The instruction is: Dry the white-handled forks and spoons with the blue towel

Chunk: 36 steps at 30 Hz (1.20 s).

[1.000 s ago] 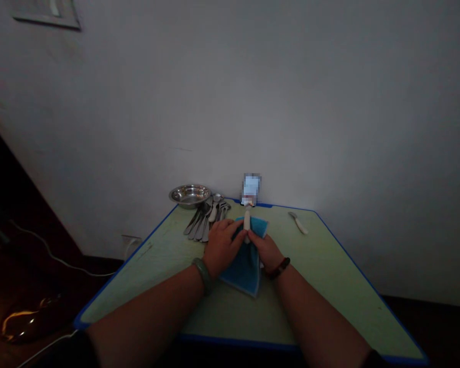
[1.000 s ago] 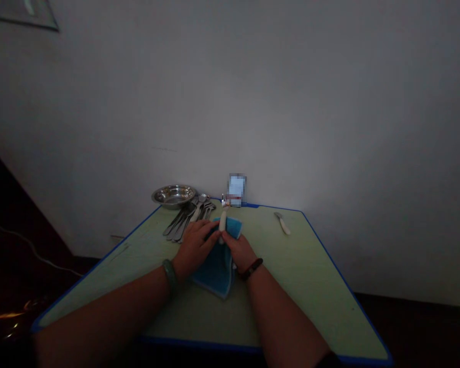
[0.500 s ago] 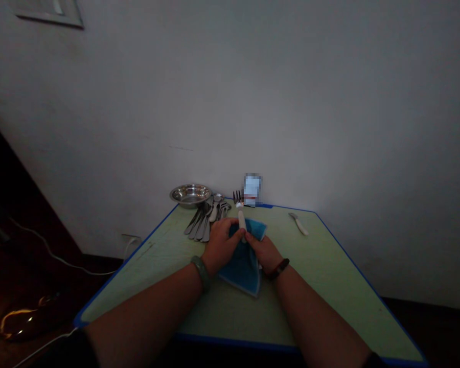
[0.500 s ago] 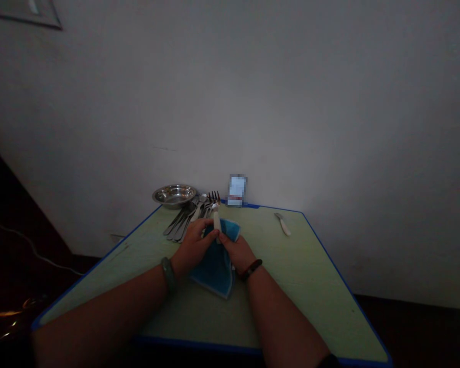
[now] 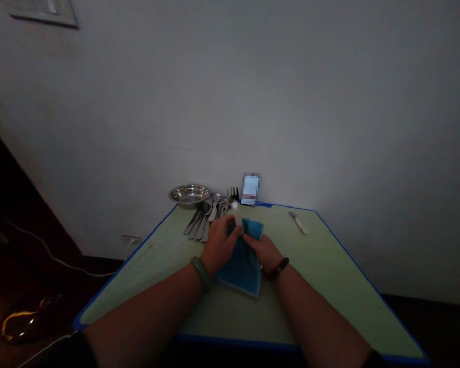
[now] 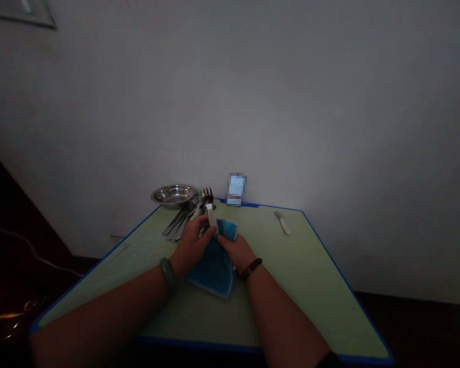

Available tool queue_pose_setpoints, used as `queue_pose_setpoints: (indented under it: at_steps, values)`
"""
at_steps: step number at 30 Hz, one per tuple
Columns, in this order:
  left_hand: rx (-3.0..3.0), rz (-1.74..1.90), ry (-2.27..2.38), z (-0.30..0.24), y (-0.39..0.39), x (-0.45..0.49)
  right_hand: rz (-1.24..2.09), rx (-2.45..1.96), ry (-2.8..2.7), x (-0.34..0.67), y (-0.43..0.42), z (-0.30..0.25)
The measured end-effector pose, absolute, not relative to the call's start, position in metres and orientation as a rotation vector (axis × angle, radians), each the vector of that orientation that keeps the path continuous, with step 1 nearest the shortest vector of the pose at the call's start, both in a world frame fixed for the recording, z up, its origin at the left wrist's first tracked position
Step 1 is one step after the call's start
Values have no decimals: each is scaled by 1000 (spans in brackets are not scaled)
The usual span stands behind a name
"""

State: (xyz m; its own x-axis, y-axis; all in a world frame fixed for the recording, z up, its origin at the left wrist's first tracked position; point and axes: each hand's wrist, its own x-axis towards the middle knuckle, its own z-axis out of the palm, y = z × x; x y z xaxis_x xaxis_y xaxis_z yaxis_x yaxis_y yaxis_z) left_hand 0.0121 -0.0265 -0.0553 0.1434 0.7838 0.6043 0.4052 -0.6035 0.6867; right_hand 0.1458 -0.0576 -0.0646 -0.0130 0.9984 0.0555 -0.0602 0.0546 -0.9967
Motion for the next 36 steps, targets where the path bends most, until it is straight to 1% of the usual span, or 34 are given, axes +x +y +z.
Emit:
queue_pose_setpoints:
  at_steps: [10, 13, 22, 29, 36]
  values:
    - [1929, 1445, 1020, -53, -30, 14, 1368, -1065, -1050, 143, -62, -58]
    - [1941, 1439, 1045, -52, -32, 14, 1393, -1059, -1036, 144, -61, -61]
    - [2193, 1372, 1266, -52, -32, 12, 1357, -1092, -1014, 145, -58, -67]
    - [2212, 1336, 1271, -51, -31, 12, 1377, -1067, -1013, 143, -59, -62]
    - [2222, 1351, 1263, -55, -30, 11, 1279, -1122, -1036, 143, -58, -65]
